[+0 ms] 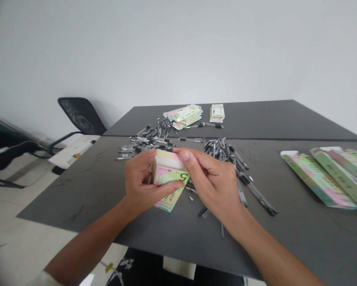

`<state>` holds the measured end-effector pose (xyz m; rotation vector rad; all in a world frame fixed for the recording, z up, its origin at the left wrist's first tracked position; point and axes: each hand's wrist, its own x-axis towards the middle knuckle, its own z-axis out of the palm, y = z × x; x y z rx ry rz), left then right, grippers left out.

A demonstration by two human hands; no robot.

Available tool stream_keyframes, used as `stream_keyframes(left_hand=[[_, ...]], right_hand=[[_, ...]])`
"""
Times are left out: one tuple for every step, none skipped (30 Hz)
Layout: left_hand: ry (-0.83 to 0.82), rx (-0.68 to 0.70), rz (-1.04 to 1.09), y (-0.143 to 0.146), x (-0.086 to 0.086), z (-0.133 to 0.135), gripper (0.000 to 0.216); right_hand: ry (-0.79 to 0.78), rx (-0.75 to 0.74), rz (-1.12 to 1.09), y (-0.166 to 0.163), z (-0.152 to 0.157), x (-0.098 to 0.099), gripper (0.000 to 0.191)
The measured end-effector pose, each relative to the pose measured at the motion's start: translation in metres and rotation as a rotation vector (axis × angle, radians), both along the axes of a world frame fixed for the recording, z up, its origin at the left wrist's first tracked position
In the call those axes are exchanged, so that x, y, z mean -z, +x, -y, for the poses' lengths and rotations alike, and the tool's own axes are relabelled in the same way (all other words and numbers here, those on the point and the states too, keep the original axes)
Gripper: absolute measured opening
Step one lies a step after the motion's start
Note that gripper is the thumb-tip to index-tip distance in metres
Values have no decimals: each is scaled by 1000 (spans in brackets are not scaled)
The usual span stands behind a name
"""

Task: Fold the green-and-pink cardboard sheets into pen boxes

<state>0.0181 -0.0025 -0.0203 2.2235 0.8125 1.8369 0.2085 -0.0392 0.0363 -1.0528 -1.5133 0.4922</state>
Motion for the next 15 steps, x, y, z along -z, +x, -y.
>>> stream_keyframes(left_hand=[[-2, -12, -2, -1, 2, 0, 85], [-3, -26, -8, -1, 3, 0, 83], [1, -34, -17, -2, 4, -1, 82], [12, -36, -21, -2, 5, -1, 81], [28, -29, -21, -3, 6, -2, 81], [40, -10, -18, -3, 5, -3, 80], [49, 20, -14, -3, 5, -4, 78], [55, 59, -8, -3, 4, -5, 76], [58, 97, -2, -3, 2, -5, 74], [57, 128, 3, -3, 0, -6, 72], [58, 147, 4, -2, -1, -7, 70], [66, 155, 6, -2, -3, -8, 68], [78, 157, 8, -2, -4, -8, 67], [88, 158, 10, -2, -5, -9, 66], [100, 162, 8, -3, -5, -10, 66]], right_hand=[[0, 3, -4, 0, 0, 0, 24], [-2, 5, -5, 0, 1, 0, 24], [-1, 7, -5, 0, 1, 0, 24], [3, 8, -5, 0, 1, 0, 24], [8, 8, -5, -1, 1, 0, 24], [13, 11, -7, -1, 2, 0, 25], [18, 16, -9, -1, 1, 0, 25], [20, 20, -11, -2, 1, 0, 25], [21, 24, -13, -2, 1, 0, 25], [19, 28, -16, -3, 1, 0, 25], [18, 30, -18, -3, 0, 1, 25], [19, 31, -20, -3, 0, 1, 25], [22, 29, -23, -3, 0, 1, 25], [25, 28, -24, -2, 0, 1, 26], [29, 28, -24, -2, 0, 1, 26]])
